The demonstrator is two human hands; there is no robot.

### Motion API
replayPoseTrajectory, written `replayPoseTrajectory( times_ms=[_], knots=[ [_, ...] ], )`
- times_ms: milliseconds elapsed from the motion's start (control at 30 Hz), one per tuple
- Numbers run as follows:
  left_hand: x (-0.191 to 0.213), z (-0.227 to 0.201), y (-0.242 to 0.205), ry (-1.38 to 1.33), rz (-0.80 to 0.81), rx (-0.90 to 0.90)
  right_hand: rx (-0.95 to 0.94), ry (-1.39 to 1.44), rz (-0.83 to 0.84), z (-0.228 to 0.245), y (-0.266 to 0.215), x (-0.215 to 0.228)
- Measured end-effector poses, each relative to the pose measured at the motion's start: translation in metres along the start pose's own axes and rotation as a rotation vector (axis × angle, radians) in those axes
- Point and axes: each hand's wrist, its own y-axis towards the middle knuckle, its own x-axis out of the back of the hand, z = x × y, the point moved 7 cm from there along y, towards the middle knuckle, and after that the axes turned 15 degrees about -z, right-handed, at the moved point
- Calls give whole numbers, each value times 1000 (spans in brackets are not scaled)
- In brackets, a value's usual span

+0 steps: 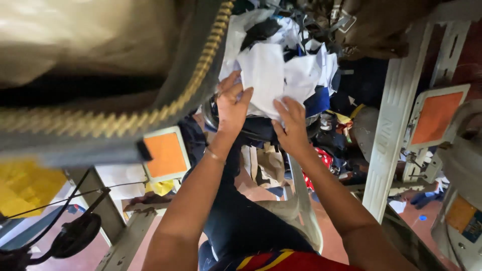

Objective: The person is organizing and smoothing out white fabric pieces on a workbench next to a sewing machine to prepare them for sewing.

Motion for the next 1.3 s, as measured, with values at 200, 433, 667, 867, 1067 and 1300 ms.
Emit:
replayPoseTrajectory(
  times_ms=[200, 433, 667, 867, 1067, 1300],
  knots=[
    [33, -24, -3, -702, 126, 330, -142, 117, 46, 6, 19, 15],
    [62, -76, -13, -979, 324, 443, -417, 714, 150, 85, 116, 74],
    [113, -161, 6, -745, 65, 206, -430, 345, -113, 88, 162, 112],
    [138, -208, -5, -591, 21, -83, 2, 107, 55, 225, 190, 176],
    [192, -306, -67, -615, 12, -215, -23, 690, 281, 343, 176, 171],
    [297, -302, -115, -271, -553, -138, 169, 682, 583, 483, 127, 153]
  ],
)
